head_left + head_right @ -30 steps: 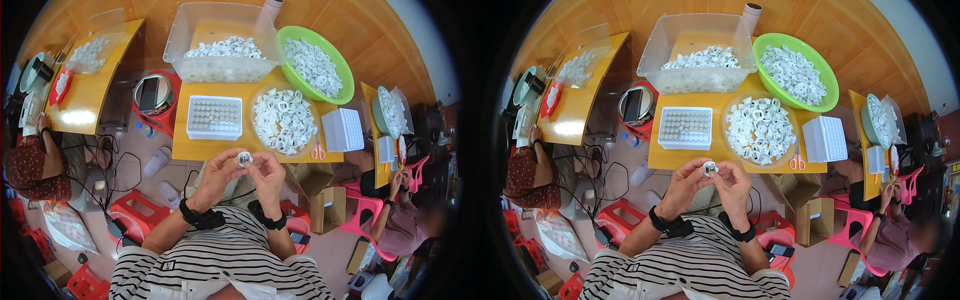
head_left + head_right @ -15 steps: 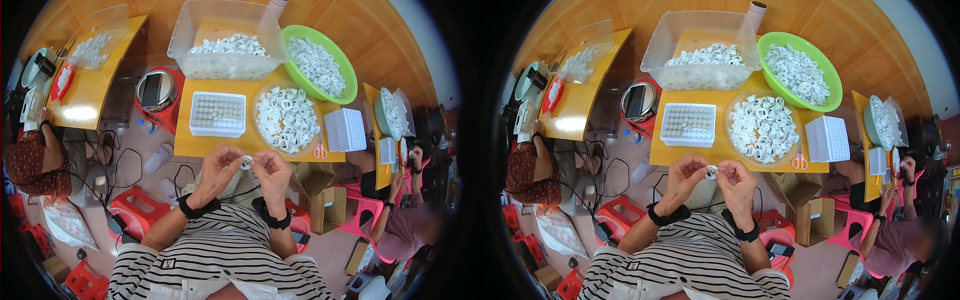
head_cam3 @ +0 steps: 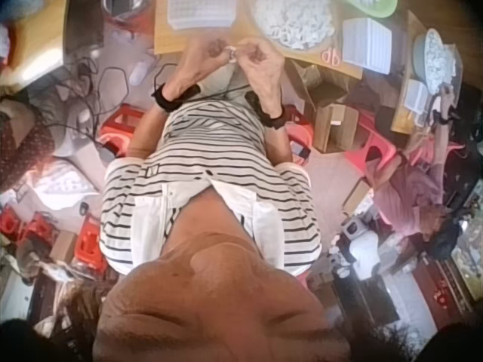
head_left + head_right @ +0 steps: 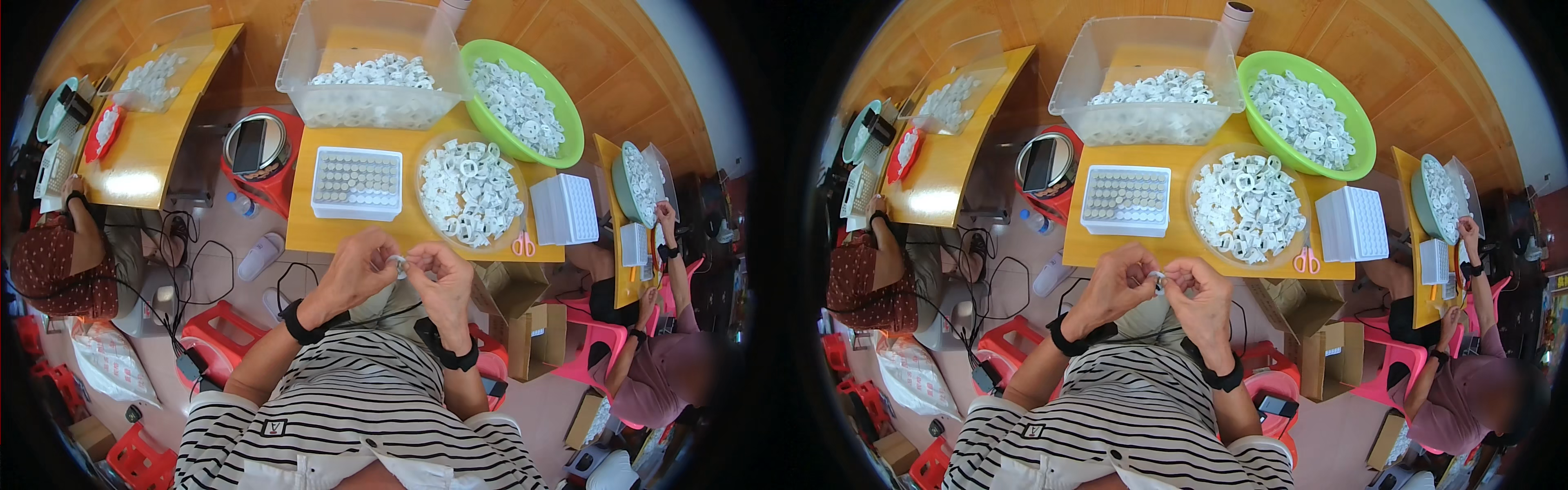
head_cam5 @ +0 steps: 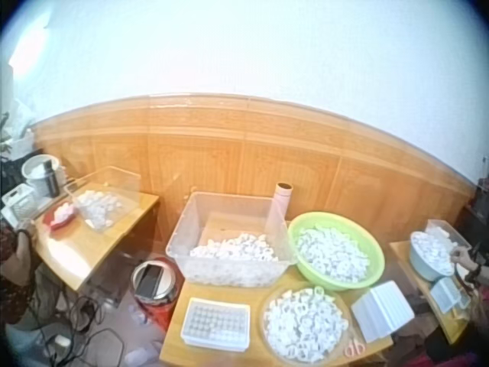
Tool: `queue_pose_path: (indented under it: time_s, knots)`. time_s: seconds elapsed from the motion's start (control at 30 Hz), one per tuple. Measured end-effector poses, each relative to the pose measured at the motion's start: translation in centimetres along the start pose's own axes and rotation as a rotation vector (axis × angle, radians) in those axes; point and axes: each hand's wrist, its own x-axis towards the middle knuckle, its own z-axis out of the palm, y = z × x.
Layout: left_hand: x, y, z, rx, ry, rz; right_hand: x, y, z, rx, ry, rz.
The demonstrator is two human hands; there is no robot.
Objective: Affixing small labels or stickers into the recessed sections of white plastic shoe components.
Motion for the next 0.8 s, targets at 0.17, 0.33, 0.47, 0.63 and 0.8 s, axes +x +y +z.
queue_pose_path:
  time_s: [0.17, 0.33, 0.47, 0.63, 0.8]
  knots:
    - [0.1, -0.8, 0.1, 0.029, -0.049, 0.006, 0.0, 0.6, 0.2, -0.068, -0.023, -0.031]
    - [0.0, -1.4, 0.6, -0.514, 0.046, -0.164, -0.2, -0.1, 0.7, -0.025, 0.073, -0.117]
    - [0.1, -1.8, 0.5, -0.503, 0.002, -0.155, -1.0, 0.8, 0.9, 0.047, 0.056, -0.006]
    - [0.2, -2.2, 0.7, -0.544, -0.032, -0.096, -0.9, 1.3, 1.1, -0.028, 0.134, -0.045]
    - [-0.2, -1.4, 0.6, -0.585, -0.039, -0.097, -1.0, 1.3, 1.2, 0.005, 0.127, -0.018]
